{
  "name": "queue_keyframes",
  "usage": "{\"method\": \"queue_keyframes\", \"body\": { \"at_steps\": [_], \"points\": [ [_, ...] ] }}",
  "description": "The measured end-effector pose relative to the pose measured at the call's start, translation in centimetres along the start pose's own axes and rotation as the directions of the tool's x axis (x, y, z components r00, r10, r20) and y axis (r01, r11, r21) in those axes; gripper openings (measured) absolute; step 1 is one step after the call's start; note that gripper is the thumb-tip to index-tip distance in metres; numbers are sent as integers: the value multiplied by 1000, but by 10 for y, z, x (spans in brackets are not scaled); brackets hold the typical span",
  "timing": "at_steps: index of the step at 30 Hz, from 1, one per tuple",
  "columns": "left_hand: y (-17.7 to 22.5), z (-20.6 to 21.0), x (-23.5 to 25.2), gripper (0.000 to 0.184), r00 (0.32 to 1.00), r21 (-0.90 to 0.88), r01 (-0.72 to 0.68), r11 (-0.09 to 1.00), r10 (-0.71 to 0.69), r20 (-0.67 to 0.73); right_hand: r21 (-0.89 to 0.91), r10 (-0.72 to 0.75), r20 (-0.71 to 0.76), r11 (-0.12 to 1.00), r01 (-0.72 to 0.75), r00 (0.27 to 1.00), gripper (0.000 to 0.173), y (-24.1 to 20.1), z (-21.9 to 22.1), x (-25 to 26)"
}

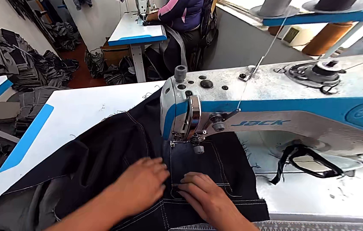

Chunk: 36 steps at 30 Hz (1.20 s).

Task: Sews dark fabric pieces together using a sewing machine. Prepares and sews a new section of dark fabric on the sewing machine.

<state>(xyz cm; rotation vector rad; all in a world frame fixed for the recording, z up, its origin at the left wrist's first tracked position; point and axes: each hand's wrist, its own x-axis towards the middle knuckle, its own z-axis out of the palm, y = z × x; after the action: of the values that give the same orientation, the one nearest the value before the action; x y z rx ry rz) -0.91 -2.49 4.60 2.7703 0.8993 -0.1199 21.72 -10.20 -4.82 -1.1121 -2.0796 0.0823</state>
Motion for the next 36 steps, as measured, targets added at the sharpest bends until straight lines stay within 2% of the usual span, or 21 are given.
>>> {"method": "queue_keyframes", "body": {
  "at_steps": [1, 2, 3, 6, 8, 12, 15, 18, 21, 22, 24, 26, 28, 31, 36],
  "points": [
    [8, 35, -15, 41, 987, -67, -16, 998, 5, -161, 52, 13, 0, 999, -13, 1000, 19, 3, -2, -2],
    [12, 65, -23, 41, 937, -52, -30, 998, 10, -350, 79, 21, -1, 997, -21, 1000, 18, 4, -3, -3],
    [12, 82, -27, 40, 886, -26, -25, 999, 10, -463, 87, 23, -3, 996, -23, 1000, 17, 4, -4, -4],
    [13, 89, -30, 35, 827, -9, -14, 1000, 7, -562, 54, 7, -11, 998, -7, 1000, 17, 4, -4, -4],
    [21, 82, -28, 34, 825, 11, 26, 1000, -15, -565, 36, 2, -18, 999, -1, 1000, 18, 3, -4, -5],
    [40, 69, -16, 17, 801, 20, 97, 995, -66, -596, 0, -14, -48, 1000, 14, 999, 16, -7, -10, -16],
    [43, 70, -4, 22, 787, -47, 74, 996, -87, -611, -83, -38, -18, 996, 37, 999, 16, -24, -15, -28],
    [42, 71, 9, 24, 789, 54, 7, 998, 28, -614, -160, 14, -16, 987, -16, 1000, 19, -38, -10, -35],
    [43, 69, 19, 19, 761, 170, -63, 983, 158, -629, -200, 75, -29, 977, -80, 997, 24, -44, -7, -34],
    [42, 68, 20, 19, 761, 147, -72, 987, 149, -631, -205, 82, -30, 975, -86, 996, 26, -44, -6, -33],
    [39, 60, 18, 19, 796, -17, -70, 997, 46, -604, -222, 82, -26, 971, -86, 996, 30, -42, -3, -33],
    [34, 46, 15, 18, 866, -213, -55, 976, -60, -497, -240, 75, -16, 968, -77, 997, 34, -40, 0, -35],
    [29, 34, 14, 16, 919, -334, -39, 942, -98, -382, -265, 63, -15, 962, -64, 998, 38, -40, 3, -37],
    [25, 27, 16, 14, 947, -404, -21, 915, -112, -302, -288, 43, -29, 956, -50, 999, 40, -39, 5, -38],
    [24, 27, 17, 14, 945, -421, -20, 907, -120, -303, -331, 45, -55, 942, -60, 997, 40, -42, 10, -34]
  ]
}}
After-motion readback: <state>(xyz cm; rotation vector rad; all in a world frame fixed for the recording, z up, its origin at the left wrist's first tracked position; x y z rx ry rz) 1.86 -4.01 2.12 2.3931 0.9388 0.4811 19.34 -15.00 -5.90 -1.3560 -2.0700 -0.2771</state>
